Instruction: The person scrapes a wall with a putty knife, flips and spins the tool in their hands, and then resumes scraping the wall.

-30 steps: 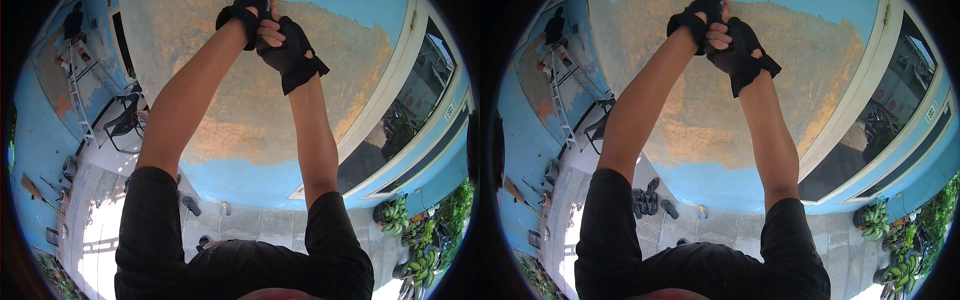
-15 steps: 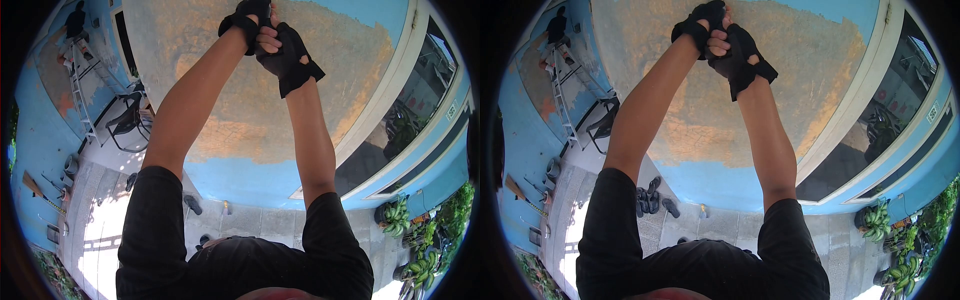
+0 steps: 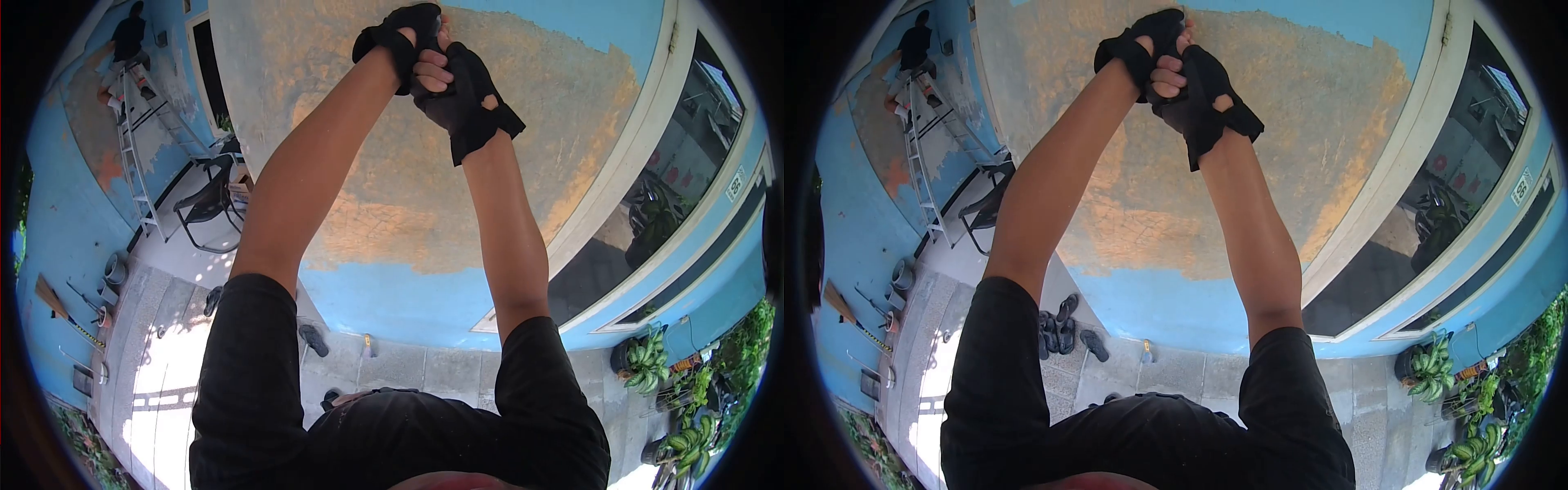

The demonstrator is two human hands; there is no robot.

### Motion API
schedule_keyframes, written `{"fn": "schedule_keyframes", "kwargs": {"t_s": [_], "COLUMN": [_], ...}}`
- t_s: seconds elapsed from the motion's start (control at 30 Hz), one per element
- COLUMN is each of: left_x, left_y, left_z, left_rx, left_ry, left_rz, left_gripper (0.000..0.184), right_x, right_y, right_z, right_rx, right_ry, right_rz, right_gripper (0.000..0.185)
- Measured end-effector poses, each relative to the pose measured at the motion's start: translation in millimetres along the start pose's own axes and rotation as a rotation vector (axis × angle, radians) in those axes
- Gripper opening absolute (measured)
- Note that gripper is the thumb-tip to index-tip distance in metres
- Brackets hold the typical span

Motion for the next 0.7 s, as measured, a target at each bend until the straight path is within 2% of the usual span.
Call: {"fn": "schedule_keyframes", "kwargs": {"t_s": [0.03,0.07,0.1,0.13,0.2,0.23,0.27,0.3,0.33,0.4,0.47,0.5,0.63,0.7], "left_x": [-15.6,-52.8,-80.6,-69.0,-19.9,-14.5,-12.9,-26.1,-43.1,-58.0,-47.7,-44.6,-53.3,-52.7], "left_y": [-22.6,-7.0,21.7,9.2,-54.5,-56.8,-52.1,-38.4,-28.5,-6.6,-7.4,-6.0,-11.0,-7.3], "left_z": [25.3,48.7,35.1,59.0,96.5,87.3,73.9,66.3,63.9,36.8,39.5,37.8,38.9,37.5], "left_rx": [-0.624,-1.249,-1.329,-1.329,-1.406,-1.407,-1.358,-1.308,-1.311,-1.063,-1.071,-1.093,-1.103,-1.12], "left_ry": [-0.305,-0.602,-0.771,-0.773,-0.261,-0.261,-0.382,-0.505,-0.512,-0.406,-0.378,-0.362,-0.36,-0.369], "left_rz": [-0.409,-0.824,-0.949,-0.938,-0.87,-0.858,-0.757,-0.676,-0.696,-0.744,-0.731,-0.727,-0.741,-0.736], "left_gripper": [0.036,0.036,0.037,0.037,0.039,0.039,0.03,0.031,0.031,0.032,0.034,0.034,0.035,0.035], "right_x": [-0.2,-4.3,-8.1,-10.0,-9.0,-5.1,-2.6,-4.5,-6.6,-9.5,-12.9,-8.1,-10.8,-15.5], "right_y": [3.3,5.1,4.4,3.8,1.7,0.1,0.3,2.5,5.7,4.5,3.4,-0.7,5.3,3.3], "right_z": [-5.9,-12.9,-13.1,-9.5,-5.6,-3.2,-2.0,-4.9,-9.9,-14.5,-12.3,-16.4,-17.6,-16.6], "right_rx": [0.031,0.061,0.059,0.041,0.02,0.019,0.02,0.026,0.054,0.076,0.009,-0.021,0.044,-0.041], "right_ry": [0.052,0.106,0.108,0.08,0.048,0.031,0.02,0.034,0.077,0.1,0.016,0.085,0.091,0.108], "right_rz": [-0.018,-0.037,-0.04,-0.032,-0.026,-0.018,-0.007,-0.006,0.003,0.003,0.016,-0.013,-0.017,-0.024], "right_gripper": [0.012,0.012,0.012,0.012,0.013,0.013,0.013,0.013,0.012,0.012,0.012,0.012,0.012,0.011]}}
Point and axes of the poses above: each hand's wrist, its own x-axis towards the middle knuckle, its own z-axis out of the palm, y = z × x, the point moved 10 cm from there along x, towards the middle knuckle, and after that the axes turned 6 degrees about -z, right-handed, at the moved point
